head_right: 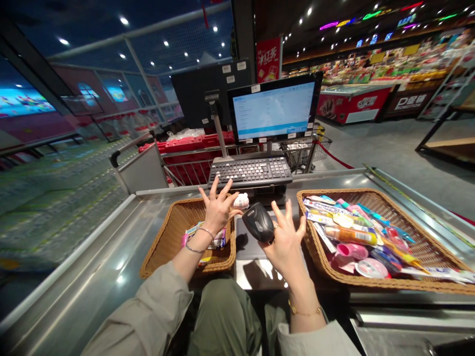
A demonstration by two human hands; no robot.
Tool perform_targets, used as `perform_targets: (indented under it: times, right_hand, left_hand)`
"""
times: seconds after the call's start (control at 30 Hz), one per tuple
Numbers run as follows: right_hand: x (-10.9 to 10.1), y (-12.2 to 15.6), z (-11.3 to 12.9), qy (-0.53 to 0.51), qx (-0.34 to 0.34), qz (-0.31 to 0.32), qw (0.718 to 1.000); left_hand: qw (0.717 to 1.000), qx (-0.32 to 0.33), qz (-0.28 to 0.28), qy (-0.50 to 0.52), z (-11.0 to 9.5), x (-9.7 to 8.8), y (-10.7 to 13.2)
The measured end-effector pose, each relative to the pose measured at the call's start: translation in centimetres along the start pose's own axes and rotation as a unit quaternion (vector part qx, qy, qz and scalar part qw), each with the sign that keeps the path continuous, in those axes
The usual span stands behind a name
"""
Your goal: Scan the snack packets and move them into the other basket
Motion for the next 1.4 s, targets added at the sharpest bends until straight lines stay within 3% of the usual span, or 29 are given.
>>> perform_targets:
  times: [1.4]
  right_hand:
    - [0.37, 0.09, -0.11, -0.005, -0.014, 0.007, 1.0]
  left_hand:
    - [1.0, -0.014, -0.007, 0.01, -0.07, 0.4, -0.06]
Point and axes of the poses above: each hand's wrist, its own y-axis away from the middle knuckle, its own x-axis out of the palm, z = x × y, the point moved 5 cm from there along -y, towards the middle knuckle, and after that the axes turned 2 degrees about y, right-handed, at the moved point
